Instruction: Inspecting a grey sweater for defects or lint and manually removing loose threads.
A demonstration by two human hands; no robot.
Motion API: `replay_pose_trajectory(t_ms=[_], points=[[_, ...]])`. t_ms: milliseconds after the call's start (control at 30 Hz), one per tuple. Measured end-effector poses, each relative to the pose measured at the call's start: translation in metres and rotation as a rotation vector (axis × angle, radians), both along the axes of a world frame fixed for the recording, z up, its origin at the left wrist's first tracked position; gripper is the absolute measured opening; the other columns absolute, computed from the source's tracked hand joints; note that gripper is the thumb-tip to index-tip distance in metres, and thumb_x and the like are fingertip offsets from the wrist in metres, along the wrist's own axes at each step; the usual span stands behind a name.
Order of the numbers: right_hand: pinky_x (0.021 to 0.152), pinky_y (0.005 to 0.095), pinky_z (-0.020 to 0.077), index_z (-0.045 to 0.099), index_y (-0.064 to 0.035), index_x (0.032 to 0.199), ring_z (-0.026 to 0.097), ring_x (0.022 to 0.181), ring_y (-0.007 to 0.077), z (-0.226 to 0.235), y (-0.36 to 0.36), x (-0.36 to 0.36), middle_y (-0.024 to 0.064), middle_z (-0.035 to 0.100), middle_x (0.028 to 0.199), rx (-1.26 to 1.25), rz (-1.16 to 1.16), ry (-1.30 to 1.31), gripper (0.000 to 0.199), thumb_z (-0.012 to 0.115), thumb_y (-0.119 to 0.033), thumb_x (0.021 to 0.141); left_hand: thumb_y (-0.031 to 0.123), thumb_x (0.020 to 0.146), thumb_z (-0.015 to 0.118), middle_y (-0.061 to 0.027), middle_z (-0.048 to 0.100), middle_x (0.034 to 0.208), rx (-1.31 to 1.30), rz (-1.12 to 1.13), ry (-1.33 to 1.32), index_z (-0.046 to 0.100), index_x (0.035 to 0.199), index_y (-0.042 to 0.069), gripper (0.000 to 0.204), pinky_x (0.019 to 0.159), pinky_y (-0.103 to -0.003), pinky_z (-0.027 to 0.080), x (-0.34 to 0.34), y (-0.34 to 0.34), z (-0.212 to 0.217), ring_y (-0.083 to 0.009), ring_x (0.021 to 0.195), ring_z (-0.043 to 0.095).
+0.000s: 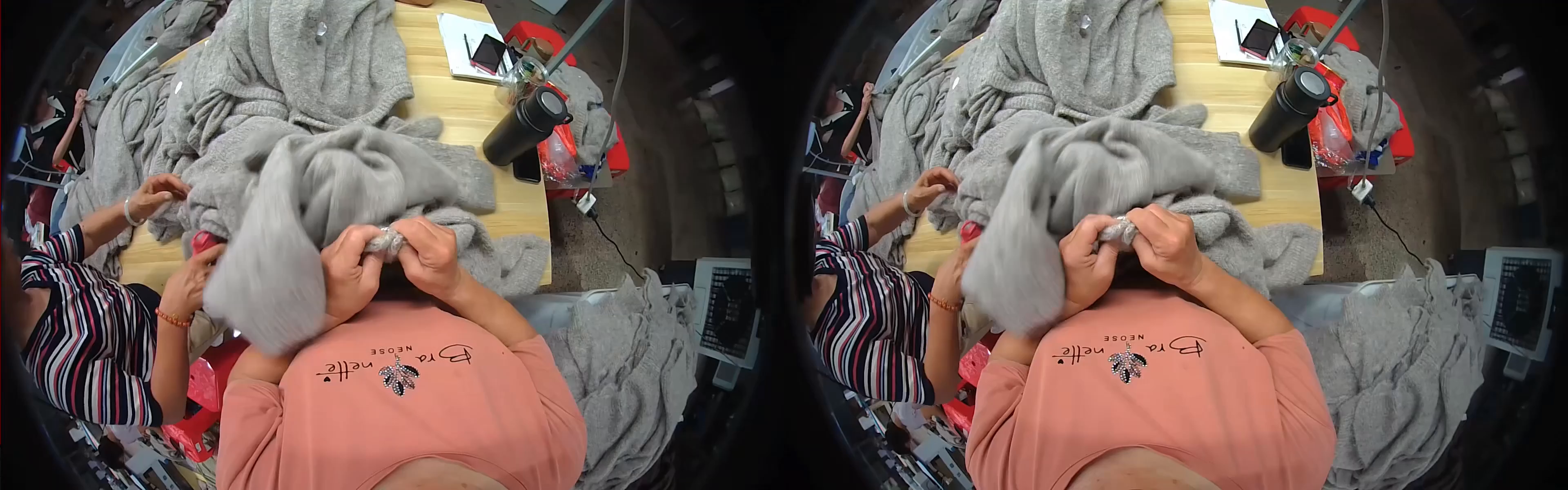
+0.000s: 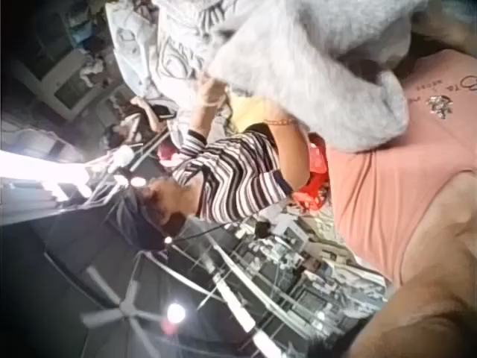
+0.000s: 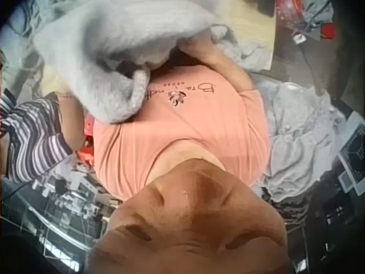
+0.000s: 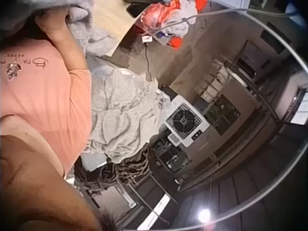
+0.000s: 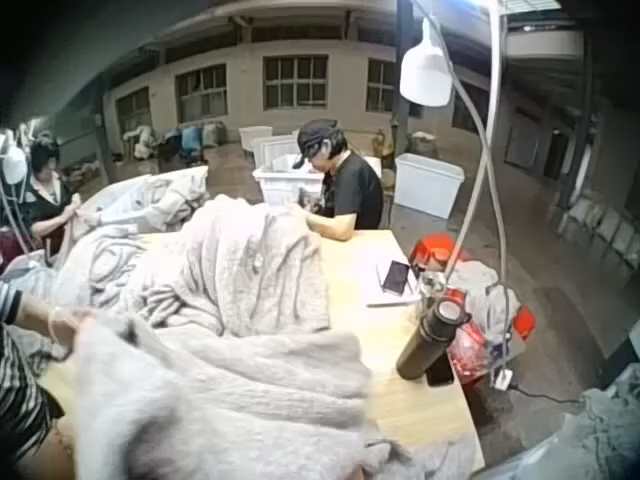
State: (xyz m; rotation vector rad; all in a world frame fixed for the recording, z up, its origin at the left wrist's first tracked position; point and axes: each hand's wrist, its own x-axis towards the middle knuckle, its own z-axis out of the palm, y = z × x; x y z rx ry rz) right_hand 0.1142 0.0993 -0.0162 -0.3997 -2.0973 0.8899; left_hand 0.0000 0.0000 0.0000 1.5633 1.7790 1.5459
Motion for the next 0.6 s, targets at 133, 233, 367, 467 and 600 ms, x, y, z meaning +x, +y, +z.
replay_pose_trajectory(t_ms=[133, 233, 367, 467, 600], points=[[0.049, 0.0252, 0.0425, 0.057, 0.0008, 0.083, 0.055, 0.053, 0.0153, 0.019, 0.007, 0.006, 0.0095, 0.056, 0.066, -0.107, -0.117, 0.193, 0.019, 0.050, 0.011, 0.069, -0.009, 0.056, 0.050, -0.0132, 0.057, 0.077, 0.029, 0.146, 0.247, 0.056, 0.083, 0.004, 0.031, 0.062, -0.037, 0.044, -0.008, 0.003, -0.011, -0.0320, 0.070, 0.055], [0.053, 0.0258, 0.0436, 0.058, 0.0004, 0.086, 0.055, 0.058, 0.0160, 0.009, 0.029, 0.015, 0.0106, 0.058, 0.070, -0.177, -0.196, 0.148, 0.017, 0.050, 0.009, 0.073, -0.009, 0.060, 0.045, -0.0156, 0.058, 0.077, -0.099, 0.229, 0.124, 0.059, 0.083, 0.001, 0.029, 0.062, -0.034, 0.045, -0.023, -0.004, -0.010, -0.0331, 0.071, 0.056], [0.069, 0.0300, 0.0458, 0.058, -0.0016, 0.093, 0.058, 0.078, 0.0258, -0.025, 0.048, 0.020, 0.0142, 0.060, 0.085, -0.214, -0.215, -0.156, 0.024, 0.052, 0.004, 0.070, 0.000, 0.077, 0.056, 0.0015, 0.058, 0.069, -0.279, 0.016, -0.702, 0.061, 0.082, -0.001, 0.008, 0.057, -0.020, 0.041, -0.034, -0.003, -0.010, -0.0040, 0.063, 0.049], [0.089, 0.0362, 0.0380, 0.056, -0.0028, 0.101, 0.047, 0.108, 0.0317, -0.014, 0.037, 0.018, 0.0171, 0.050, 0.115, -0.056, 0.028, -0.226, 0.036, 0.061, -0.004, 0.065, 0.007, 0.079, 0.062, 0.0044, 0.054, 0.063, -0.254, -0.020, -0.727, 0.063, 0.078, 0.000, 0.007, 0.048, -0.018, 0.035, -0.030, 0.001, -0.002, -0.0014, 0.056, 0.045], [0.076, 0.0331, 0.0423, 0.058, -0.0024, 0.094, 0.055, 0.087, 0.0265, 0.015, 0.021, 0.002, 0.0130, 0.057, 0.095, -0.097, 0.251, -0.078, 0.028, 0.063, -0.004, 0.067, 0.006, 0.077, 0.062, 0.0053, 0.054, 0.060, -0.410, -0.124, -0.647, 0.062, 0.075, 0.000, 0.006, 0.044, -0.017, 0.032, -0.024, -0.002, 0.015, -0.0010, 0.053, 0.044]])
